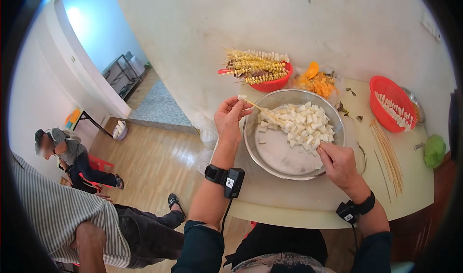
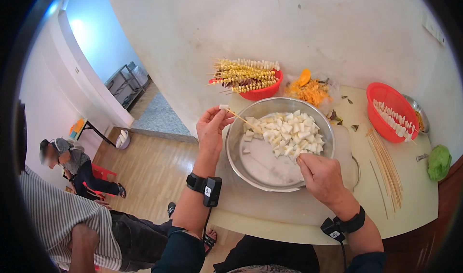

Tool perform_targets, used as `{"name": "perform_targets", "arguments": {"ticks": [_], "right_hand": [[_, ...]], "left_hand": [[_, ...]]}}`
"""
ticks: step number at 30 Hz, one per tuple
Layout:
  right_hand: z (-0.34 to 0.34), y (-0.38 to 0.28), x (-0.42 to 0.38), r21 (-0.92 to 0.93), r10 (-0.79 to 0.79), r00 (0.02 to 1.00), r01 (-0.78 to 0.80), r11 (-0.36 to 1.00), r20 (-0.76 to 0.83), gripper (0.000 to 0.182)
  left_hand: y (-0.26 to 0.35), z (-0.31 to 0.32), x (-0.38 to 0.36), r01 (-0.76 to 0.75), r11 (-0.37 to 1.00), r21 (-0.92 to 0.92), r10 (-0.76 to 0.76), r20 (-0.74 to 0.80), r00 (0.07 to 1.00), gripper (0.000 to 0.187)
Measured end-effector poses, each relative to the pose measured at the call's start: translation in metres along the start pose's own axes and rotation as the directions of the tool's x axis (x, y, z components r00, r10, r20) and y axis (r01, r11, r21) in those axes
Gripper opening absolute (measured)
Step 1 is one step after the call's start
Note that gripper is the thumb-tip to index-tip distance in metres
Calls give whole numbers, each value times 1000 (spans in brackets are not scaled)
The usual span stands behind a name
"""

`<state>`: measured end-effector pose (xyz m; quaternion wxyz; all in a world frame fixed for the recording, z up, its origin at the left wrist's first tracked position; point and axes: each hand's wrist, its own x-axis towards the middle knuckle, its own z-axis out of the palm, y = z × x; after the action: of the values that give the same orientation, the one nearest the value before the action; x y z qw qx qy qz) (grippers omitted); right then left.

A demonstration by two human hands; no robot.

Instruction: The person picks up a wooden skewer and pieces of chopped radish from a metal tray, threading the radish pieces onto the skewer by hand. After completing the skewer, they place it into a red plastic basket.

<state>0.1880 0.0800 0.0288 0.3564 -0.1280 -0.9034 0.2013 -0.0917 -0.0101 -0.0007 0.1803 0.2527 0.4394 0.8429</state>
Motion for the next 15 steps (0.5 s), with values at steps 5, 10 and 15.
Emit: {"name": "perform_targets", "arguments": {"ticks": [5,10,15], "right_hand": [[-1,2,1,-22,-11,1000,11,1000,12,6],[0,1,0,-36,-33,999,33,999,-5,5],[2,1,-1,-68,-66,998,66,996,-7,5]], "left_hand": [[1,0,1,-16,1000,18,16,11,1000,17],[2,0,0,-18,999,50,18,-1,1000,17],[2,0,0,-12,999,43,12,0,1000,17]]}}
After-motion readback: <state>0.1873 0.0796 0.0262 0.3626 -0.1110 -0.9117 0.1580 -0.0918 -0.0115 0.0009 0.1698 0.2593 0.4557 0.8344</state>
